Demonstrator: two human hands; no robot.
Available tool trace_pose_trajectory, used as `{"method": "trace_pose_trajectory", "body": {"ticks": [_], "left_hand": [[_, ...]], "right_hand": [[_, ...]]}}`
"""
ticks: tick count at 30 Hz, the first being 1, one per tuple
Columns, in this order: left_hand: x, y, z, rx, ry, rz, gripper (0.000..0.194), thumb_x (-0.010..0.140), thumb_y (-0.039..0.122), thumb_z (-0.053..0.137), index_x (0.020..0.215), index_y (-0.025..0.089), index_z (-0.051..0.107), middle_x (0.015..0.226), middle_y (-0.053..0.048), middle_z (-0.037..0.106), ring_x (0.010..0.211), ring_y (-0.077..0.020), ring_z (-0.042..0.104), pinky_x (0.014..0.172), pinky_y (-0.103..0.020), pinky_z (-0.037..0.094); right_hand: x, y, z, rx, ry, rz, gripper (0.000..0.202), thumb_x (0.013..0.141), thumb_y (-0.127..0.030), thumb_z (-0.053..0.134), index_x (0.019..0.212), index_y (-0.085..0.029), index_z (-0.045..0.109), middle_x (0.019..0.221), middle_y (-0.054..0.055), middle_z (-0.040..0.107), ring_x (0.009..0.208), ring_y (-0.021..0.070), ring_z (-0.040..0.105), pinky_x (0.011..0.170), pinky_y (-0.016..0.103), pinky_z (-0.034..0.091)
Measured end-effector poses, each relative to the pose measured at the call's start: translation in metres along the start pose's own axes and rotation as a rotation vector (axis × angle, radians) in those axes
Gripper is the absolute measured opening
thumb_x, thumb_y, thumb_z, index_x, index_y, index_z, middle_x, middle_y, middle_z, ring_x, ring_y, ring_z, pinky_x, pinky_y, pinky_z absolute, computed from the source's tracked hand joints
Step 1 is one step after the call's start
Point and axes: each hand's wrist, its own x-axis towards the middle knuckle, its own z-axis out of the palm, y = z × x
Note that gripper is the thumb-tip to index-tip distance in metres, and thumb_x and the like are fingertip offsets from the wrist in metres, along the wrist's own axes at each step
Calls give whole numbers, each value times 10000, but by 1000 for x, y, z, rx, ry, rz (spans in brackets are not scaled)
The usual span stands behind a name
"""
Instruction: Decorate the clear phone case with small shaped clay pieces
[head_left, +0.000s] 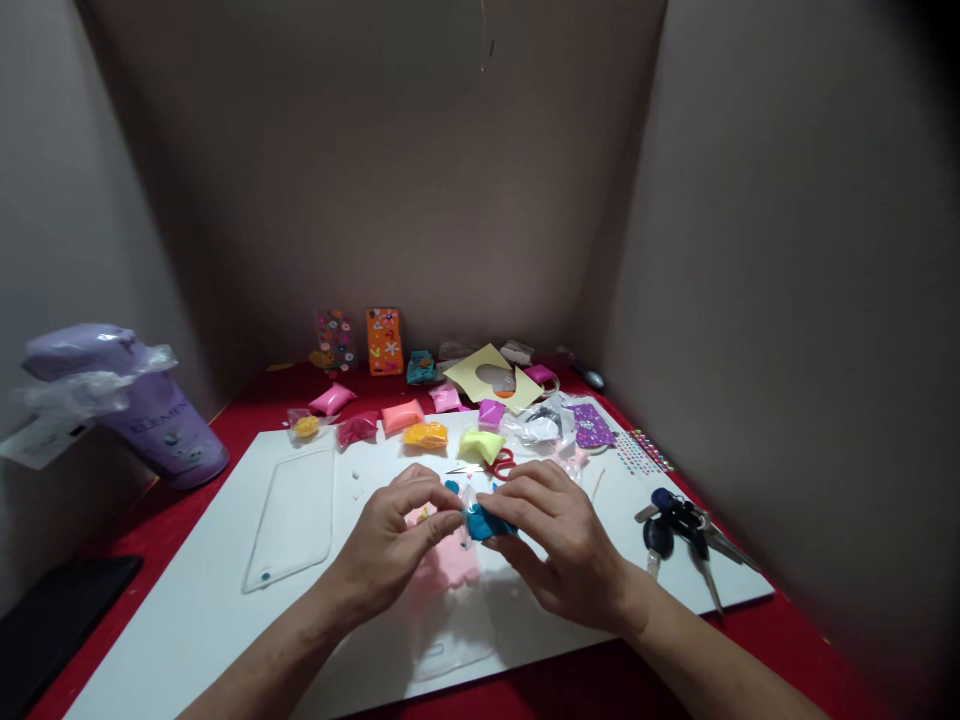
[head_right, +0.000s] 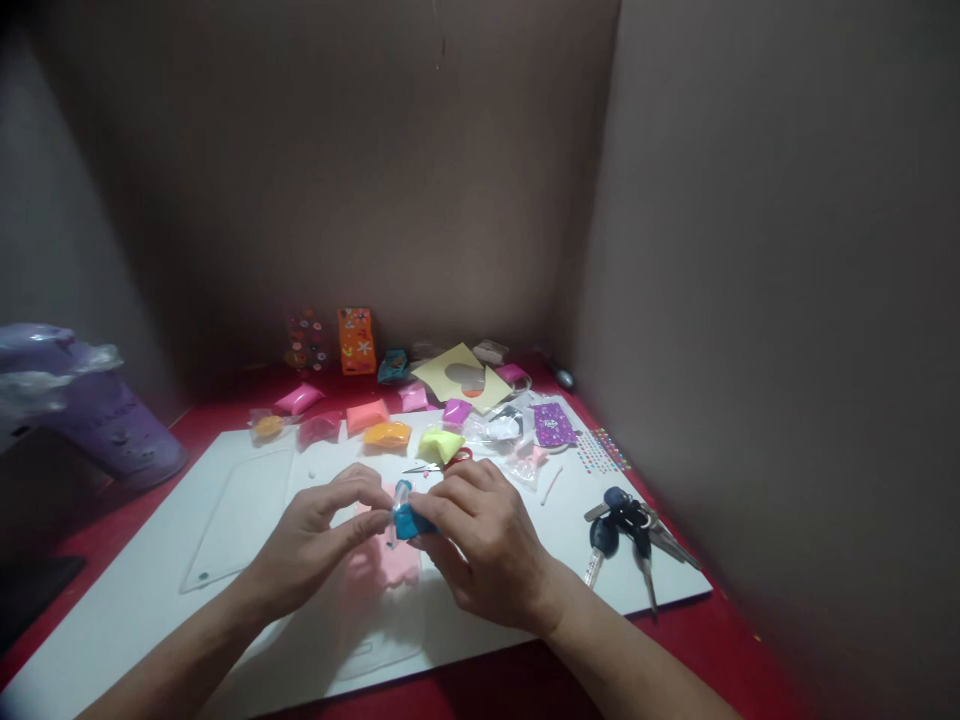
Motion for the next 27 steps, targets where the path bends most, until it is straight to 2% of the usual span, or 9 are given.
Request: {"method": "trace_pose_trajectory", "body": {"ticks": [3, 10, 17, 21, 24, 27], "left_hand": [[1, 1, -4, 25, -16, -12, 245, 879, 310, 516, 732, 187, 669, 732, -18, 576, 776, -163, 525, 729, -294, 392], [1, 2, -5, 77, -58, -49, 131, 824, 263, 595, 776, 201, 700, 720, -17, 560, 759, -169, 514, 702, -298, 391], [-1, 0, 1, 293, -56, 122, 137, 854, 227, 552, 751, 187, 633, 696, -13, 542, 757, -175, 472, 723, -323, 356], [-2, 2, 3, 369, -37, 169, 142, 869, 209, 506, 739, 179, 555, 694, -9, 528, 754, -177, 455, 724, -331, 344], [-2, 4, 4, 338, -36, 138, 165, 881, 224, 473, 728, 177, 511, 722, -14, 523, 747, -173, 456, 721, -328, 353], [-2, 5, 3, 207, -42, 59, 198, 889, 268, 464, 725, 176, 522, 747, -17, 530, 746, -166, 478, 718, -315, 373]], "right_hand": [[1, 0, 0, -12, 3, 4, 267, 829, -160, 585, 1096, -148, 582, 896, 78, 649, 846, 222, 511, 758, 399, 405], [0, -1, 2, -52, 14, -14, 254, 833, -164, 587, 1087, -159, 597, 882, 68, 660, 852, 227, 516, 749, 398, 401], [-1, -1, 3, -78, 8, -8, 229, 833, -165, 584, 1060, -158, 615, 857, 64, 662, 823, 219, 517, 722, 387, 398], [-1, 0, 3, -65, 11, 0, 235, 826, -162, 594, 1060, -161, 615, 871, 62, 662, 828, 215, 519, 736, 387, 403], [-1, 0, 2, -38, 18, 15, 240, 825, -156, 590, 1064, -155, 613, 888, 68, 658, 843, 211, 525, 764, 392, 411], [-1, 0, 0, -16, 23, 32, 244, 828, -155, 578, 1069, -154, 612, 900, 74, 651, 862, 211, 532, 783, 395, 420]]}}
